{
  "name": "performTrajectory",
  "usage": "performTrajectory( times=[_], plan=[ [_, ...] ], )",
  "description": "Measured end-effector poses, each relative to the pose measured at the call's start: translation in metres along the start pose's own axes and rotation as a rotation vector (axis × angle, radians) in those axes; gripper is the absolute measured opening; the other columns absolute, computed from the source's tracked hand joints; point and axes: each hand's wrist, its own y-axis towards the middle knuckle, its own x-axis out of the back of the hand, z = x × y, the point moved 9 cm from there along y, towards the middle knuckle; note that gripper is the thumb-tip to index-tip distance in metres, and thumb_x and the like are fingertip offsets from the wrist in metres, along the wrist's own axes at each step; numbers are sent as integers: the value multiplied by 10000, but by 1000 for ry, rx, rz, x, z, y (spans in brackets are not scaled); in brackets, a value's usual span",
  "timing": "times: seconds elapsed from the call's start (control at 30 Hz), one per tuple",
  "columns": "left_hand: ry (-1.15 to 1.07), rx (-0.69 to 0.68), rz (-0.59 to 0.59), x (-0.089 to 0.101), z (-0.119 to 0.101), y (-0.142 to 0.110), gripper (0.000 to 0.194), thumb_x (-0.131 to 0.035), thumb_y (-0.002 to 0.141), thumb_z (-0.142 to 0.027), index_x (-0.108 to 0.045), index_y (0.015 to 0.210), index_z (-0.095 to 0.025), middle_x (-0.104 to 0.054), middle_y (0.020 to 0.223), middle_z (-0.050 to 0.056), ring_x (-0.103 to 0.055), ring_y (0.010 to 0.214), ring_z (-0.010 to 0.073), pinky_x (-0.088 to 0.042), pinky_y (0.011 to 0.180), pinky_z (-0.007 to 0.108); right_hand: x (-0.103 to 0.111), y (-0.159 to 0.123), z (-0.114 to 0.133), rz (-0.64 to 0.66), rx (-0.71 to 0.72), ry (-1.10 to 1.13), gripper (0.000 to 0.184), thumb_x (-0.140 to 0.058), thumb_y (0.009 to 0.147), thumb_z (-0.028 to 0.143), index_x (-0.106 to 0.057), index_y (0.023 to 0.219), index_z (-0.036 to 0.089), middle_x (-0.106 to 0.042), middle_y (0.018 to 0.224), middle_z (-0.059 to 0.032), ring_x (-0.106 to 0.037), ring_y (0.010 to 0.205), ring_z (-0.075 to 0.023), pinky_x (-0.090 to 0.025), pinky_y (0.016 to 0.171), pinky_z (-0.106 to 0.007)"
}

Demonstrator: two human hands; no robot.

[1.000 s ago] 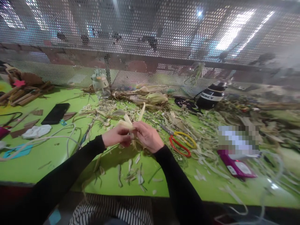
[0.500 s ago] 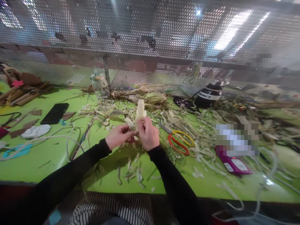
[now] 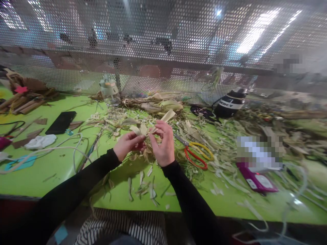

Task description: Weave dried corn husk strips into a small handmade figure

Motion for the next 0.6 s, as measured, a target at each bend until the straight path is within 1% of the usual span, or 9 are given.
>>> performTrajectory(
  times=[0.07, 0.13, 0.2, 0.27, 0.37, 0.43, 0.5, 0.53, 0.6],
  plan=[
    [-33, -32, -13, 1, -2, 1, 262, -732, 700, -310, -594, 819, -121, -633, 595, 1, -625, 546, 102, -548, 596, 237, 6, 0, -9, -91, -78, 100, 554, -654, 780, 231, -359, 1241, 314, -288, 1436, -98, -569, 1114, -211, -520, 897, -392],
    [-71, -64, -44, 3, -4, 1, 252, -728, 706, -302, -588, 814, -122, -633, 603, -1, -630, 562, 98, -552, 609, 234, 10, -2, -26, -156, -240, 151, 694, -676, 758, 269, -264, 1314, 333, -194, 1484, -112, -530, 1163, -227, -500, 930, -423],
    [-109, -89, -81, 7, -7, 2, 242, -725, 710, -289, -583, 814, -122, -632, 607, -6, -636, 579, 97, -554, 618, 229, 10, -6, -43, -180, -389, 184, 749, -683, 749, 312, -226, 1343, 322, -182, 1484, -129, -519, 1171, -230, -478, 958, -443],
    [-145, -117, -116, 11, -9, 2, 244, -724, 711, -288, -577, 815, -124, -633, 613, -9, -640, 590, 98, -557, 628, 231, 12, -7, -49, -199, -434, 209, 738, -688, 742, 334, -249, 1335, 306, -225, 1455, -124, -522, 1168, -223, -465, 977, -437],
    [-165, -143, -151, 15, -12, 1, 254, -721, 713, -303, -567, 811, -126, -636, 617, -8, -645, 604, 104, -560, 645, 243, 13, -6, -45, -188, -401, 176, 602, -688, 745, 349, -382, 1256, 267, -393, 1349, -98, -540, 1140, -205, -487, 947, -393],
    [-124, -127, -135, 13, -10, 1, 248, -718, 714, -302, -576, 813, -124, -631, 610, -13, -634, 586, 98, -557, 638, 243, 3, -5, -42, -73, -411, 137, 415, -639, 788, 373, -506, 1150, 221, -554, 1194, -85, -588, 1047, -196, -508, 901, -375],
    [-53, -104, -93, 7, -9, 1, 220, -701, 726, -284, -593, 825, -121, -623, 599, -21, -616, 558, 88, -550, 620, 236, -6, -6, -38, 45, -408, 80, 267, -582, 830, 385, -601, 1010, 189, -656, 1006, -70, -628, 906, -188, -524, 841, -364],
    [-13, -93, -72, 5, -8, 1, 199, -687, 738, -273, -598, 828, -119, -617, 590, -24, -609, 545, 85, -545, 610, 234, -7, -6, -34, 65, -374, 33, 229, -570, 840, 379, -630, 944, 185, -677, 935, -63, -634, 841, -183, -529, 808, -356],
    [70, -66, -47, 2, -5, 1, 154, -652, 763, -253, -592, 802, -117, -601, 565, -28, -599, 524, 85, -535, 593, 234, -4, -4, -19, 56, -232, -96, 172, -582, 841, 342, -663, 859, 191, -687, 865, -54, -626, 775, -178, -527, 758, -341]
  ],
)
